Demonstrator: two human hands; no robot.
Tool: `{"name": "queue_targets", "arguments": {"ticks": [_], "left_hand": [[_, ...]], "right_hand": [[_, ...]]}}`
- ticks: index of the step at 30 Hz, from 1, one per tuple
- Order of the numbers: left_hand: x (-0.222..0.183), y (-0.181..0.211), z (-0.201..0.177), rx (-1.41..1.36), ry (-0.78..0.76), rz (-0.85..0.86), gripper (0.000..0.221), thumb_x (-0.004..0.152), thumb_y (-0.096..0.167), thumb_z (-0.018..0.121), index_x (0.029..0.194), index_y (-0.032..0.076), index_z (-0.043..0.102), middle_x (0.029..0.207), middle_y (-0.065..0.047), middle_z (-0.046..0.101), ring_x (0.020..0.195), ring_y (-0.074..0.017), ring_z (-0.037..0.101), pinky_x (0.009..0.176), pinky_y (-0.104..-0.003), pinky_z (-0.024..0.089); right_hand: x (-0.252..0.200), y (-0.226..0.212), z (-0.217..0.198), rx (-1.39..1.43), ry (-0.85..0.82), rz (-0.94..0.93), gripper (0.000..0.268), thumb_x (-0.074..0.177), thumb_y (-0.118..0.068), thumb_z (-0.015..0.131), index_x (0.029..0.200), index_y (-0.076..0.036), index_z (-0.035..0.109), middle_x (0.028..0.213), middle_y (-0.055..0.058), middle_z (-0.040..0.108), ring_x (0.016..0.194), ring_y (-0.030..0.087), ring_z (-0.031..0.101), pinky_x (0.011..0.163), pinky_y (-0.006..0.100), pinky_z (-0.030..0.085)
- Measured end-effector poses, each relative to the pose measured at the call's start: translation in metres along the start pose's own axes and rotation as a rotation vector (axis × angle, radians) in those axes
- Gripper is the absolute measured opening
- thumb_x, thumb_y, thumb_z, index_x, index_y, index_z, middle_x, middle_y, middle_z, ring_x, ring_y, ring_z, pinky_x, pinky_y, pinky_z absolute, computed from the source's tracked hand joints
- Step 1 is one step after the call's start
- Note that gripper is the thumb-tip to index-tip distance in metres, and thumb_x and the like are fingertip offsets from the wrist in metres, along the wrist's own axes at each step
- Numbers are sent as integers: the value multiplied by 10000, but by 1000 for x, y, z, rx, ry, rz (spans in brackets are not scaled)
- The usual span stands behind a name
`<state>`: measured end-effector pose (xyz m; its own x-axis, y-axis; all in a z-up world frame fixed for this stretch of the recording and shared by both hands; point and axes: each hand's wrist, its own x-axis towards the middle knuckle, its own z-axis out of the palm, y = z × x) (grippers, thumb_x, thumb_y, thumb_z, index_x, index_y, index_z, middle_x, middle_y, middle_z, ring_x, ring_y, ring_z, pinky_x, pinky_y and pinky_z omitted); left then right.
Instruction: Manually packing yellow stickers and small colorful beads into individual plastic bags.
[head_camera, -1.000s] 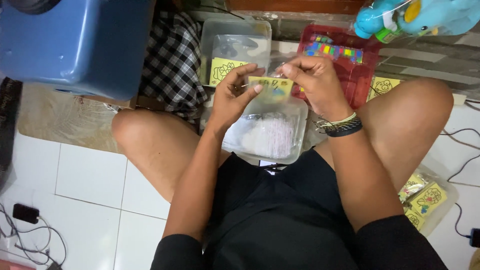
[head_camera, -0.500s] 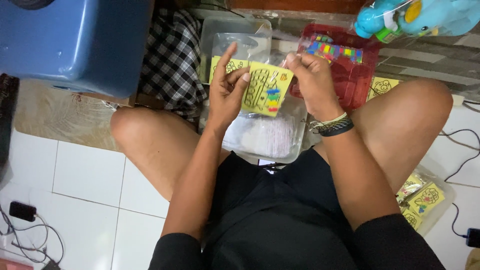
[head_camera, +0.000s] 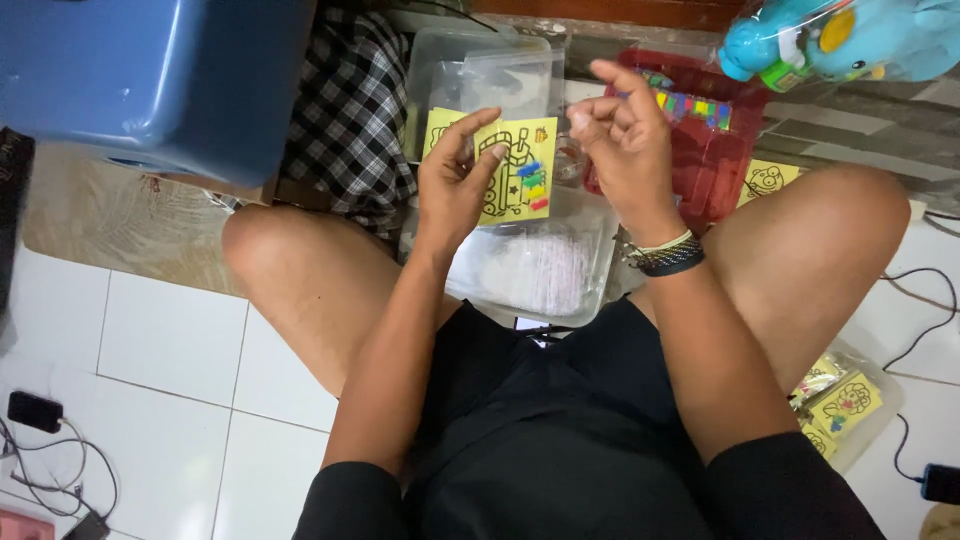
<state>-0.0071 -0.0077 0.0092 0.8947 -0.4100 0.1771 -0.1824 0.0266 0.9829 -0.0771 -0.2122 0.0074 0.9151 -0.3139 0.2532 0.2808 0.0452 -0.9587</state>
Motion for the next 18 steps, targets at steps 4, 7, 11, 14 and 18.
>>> {"name": "queue_targets", "arguments": {"ticks": [4, 7, 11, 14, 18], "left_hand": [[-2, -2, 2, -12, -13, -6, 396, 984, -41, 692, 1361, 63, 629, 750, 91, 370, 640, -34, 325, 577, -180, 297], [-2, -9, 4, -26, -37, 53, 402, 984, -26, 723, 1343, 150, 683, 665, 34, 509, 635, -14, 472, 605, -180, 447], [1, -16, 2, -76, -73, -31, 287, 984, 24, 718, 1252, 127, 715, 838, -49, 758, 680, -9, 537, 651, -199, 503], [0, -16, -2, 3, -50, -46, 224, 981, 58, 723, 1194, 124, 744, 836, -66, 779, 695, -20, 540, 649, -213, 515], [4, -25, -2, 184, 25, -8, 65, 963, 135, 760, 1021, 132, 789, 668, -60, 735, 584, -42, 595, 561, -225, 516]], "right_hand": [[-5, -7, 9, -39, -121, 35, 496, 980, 130, 624, 1427, -59, 527, 1150, 55, 636, 883, 68, 564, 706, 156, 465], [-6, -1, 12, -113, -69, 76, 289, 971, 40, 727, 1252, -26, 702, 936, 65, 720, 805, 50, 627, 694, 182, 543], [-5, 0, 4, -211, -85, 101, 214, 980, -20, 737, 1192, -48, 732, 923, 71, 759, 779, 32, 610, 686, 174, 518], [-6, 13, -1, -290, -68, 110, 150, 963, -57, 786, 1109, -68, 755, 895, 60, 747, 752, 45, 613, 651, 177, 508], [-1, 20, -4, -437, -47, -57, 118, 912, -67, 862, 978, -39, 769, 1103, 104, 689, 896, 164, 648, 753, 232, 542]]}}
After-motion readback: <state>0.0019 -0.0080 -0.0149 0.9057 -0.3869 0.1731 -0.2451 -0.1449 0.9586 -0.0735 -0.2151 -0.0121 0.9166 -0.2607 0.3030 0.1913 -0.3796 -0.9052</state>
